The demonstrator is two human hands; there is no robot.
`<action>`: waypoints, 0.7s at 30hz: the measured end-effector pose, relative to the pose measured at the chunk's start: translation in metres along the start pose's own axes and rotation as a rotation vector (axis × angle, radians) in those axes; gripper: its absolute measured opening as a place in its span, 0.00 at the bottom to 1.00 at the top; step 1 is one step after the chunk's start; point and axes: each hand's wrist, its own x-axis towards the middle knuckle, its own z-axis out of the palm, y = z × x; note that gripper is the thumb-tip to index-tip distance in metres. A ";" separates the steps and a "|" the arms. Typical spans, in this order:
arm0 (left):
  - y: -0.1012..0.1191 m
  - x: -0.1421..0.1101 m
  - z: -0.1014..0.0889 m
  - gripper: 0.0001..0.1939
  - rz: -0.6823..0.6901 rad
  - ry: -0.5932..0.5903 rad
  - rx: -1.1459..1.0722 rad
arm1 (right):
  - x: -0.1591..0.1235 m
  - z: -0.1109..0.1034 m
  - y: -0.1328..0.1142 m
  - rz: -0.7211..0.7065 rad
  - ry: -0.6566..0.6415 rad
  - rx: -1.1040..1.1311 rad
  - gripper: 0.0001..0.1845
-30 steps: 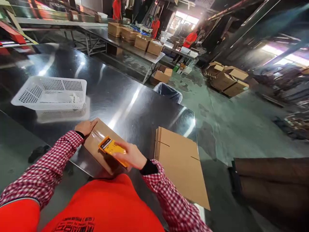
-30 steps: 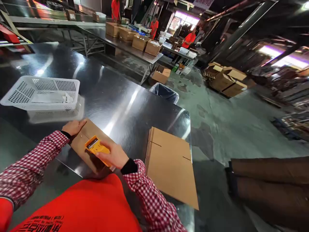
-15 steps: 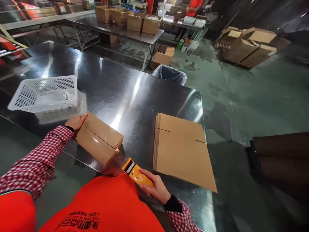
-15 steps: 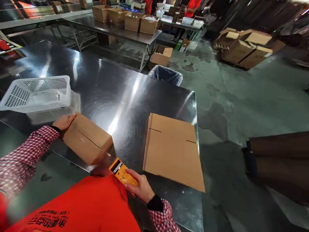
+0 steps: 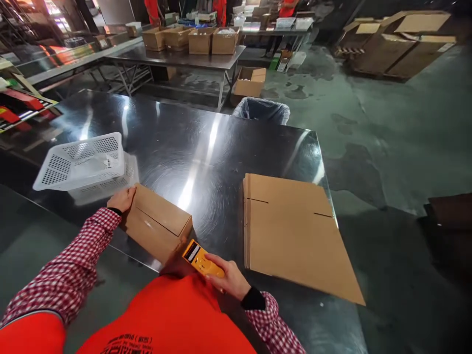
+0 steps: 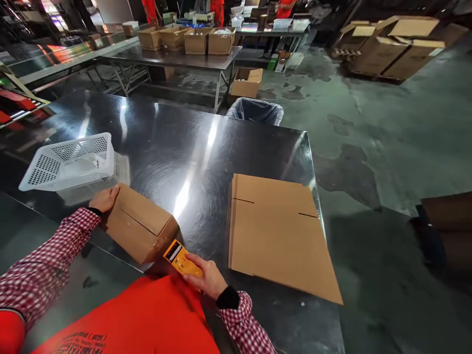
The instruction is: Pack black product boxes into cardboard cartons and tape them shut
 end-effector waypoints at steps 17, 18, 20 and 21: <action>0.009 -0.034 -0.014 0.28 0.104 0.234 -0.559 | 0.017 -0.065 -0.084 0.086 0.111 -0.110 0.30; 0.011 -0.048 -0.013 0.28 0.134 0.267 -0.648 | 0.005 -0.070 -0.093 0.060 0.134 -0.062 0.30; 0.019 -0.080 -0.006 0.29 0.214 0.191 -0.840 | -0.012 -0.070 -0.112 -0.004 0.138 0.096 0.32; 0.024 -0.098 -0.001 0.30 0.291 0.043 -0.954 | -0.016 -0.065 -0.121 -0.029 0.131 0.185 0.33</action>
